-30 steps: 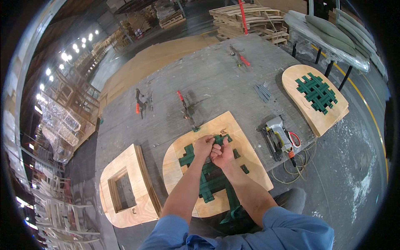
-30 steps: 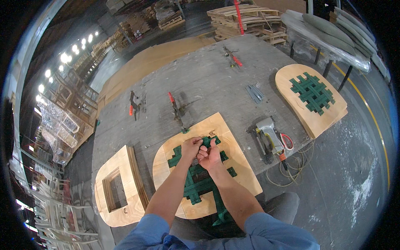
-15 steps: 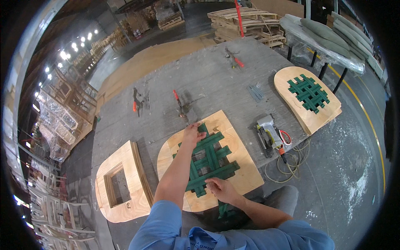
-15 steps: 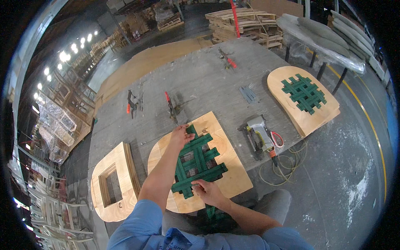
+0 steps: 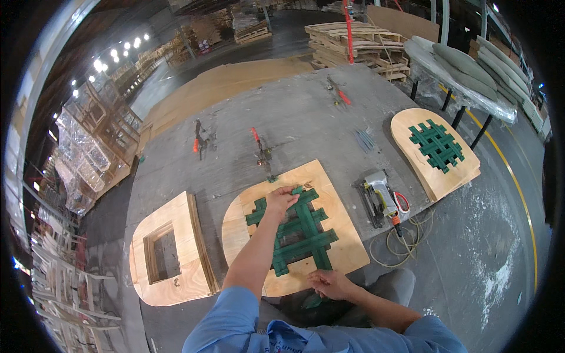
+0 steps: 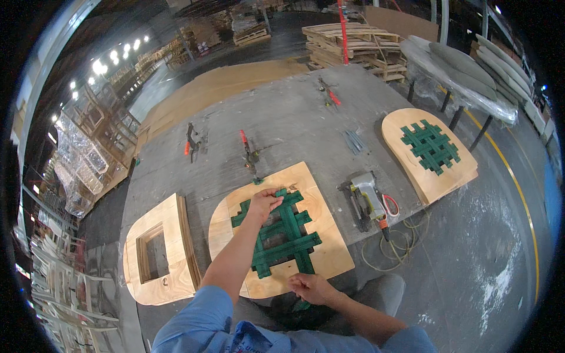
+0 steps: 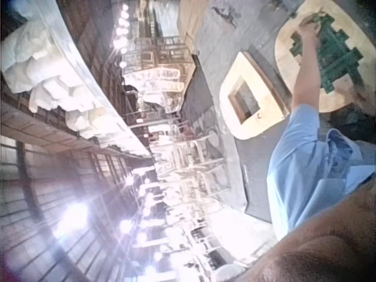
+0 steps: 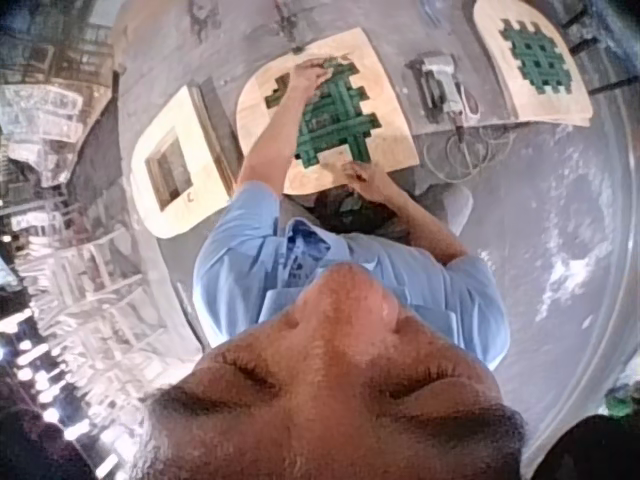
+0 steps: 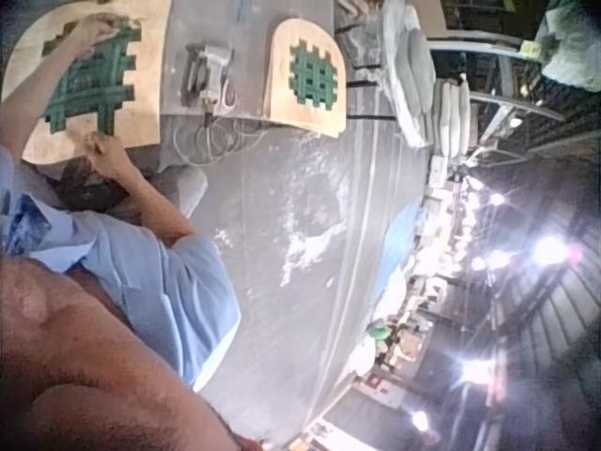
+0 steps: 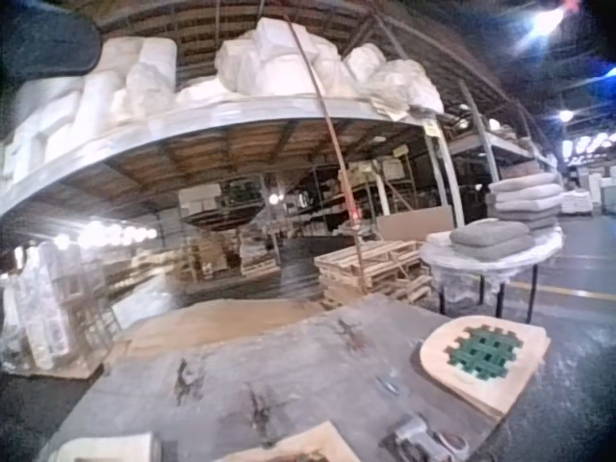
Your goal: The person sits on the floor and assembles green plastic strips onto a wooden board using a pneumatic nail gun. They arrange the strips in a grid pattern, secure them with nails, and trim excess material with scissors.
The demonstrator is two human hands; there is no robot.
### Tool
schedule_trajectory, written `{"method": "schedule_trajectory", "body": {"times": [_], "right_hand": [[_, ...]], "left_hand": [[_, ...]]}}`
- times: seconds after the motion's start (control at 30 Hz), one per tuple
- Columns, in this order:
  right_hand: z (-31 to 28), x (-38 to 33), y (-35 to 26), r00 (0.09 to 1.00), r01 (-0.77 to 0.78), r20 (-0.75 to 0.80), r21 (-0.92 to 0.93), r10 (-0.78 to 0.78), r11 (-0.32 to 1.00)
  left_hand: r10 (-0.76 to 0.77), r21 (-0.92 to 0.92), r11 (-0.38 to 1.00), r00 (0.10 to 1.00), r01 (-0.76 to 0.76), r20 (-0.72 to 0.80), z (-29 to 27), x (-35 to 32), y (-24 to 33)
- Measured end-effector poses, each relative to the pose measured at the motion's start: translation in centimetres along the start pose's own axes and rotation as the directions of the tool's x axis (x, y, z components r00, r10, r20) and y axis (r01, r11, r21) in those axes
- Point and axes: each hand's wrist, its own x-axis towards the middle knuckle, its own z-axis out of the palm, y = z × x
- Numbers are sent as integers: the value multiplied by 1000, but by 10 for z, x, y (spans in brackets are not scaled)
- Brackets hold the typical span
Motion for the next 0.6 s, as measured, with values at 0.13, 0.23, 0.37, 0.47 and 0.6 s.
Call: {"method": "schedule_trajectory", "body": {"times": [0.13,0.23,0.37,0.47,0.6], "right_hand": [[-31,41,-14,980,-140,140,-31,143,990],[-57,120,-29,979,13,-202,206,29,979],[-104,210,-28,796,235,-571,-11,-199,972],[-97,242,-30,844,209,-462,-181,-270,961],[-95,250,-23,767,282,-442,-419,-465,863]], "left_hand": [[68,16,998,997,-68,-45,-9,-5,-14],[59,-106,992,991,-72,-118,-18,-6,-22],[61,-132,989,996,-69,-65,14,-4,-10],[61,-92,993,991,-72,-121,-1,-8,-12],[25,-94,995,991,-38,-135,0,-7,-11]]}}
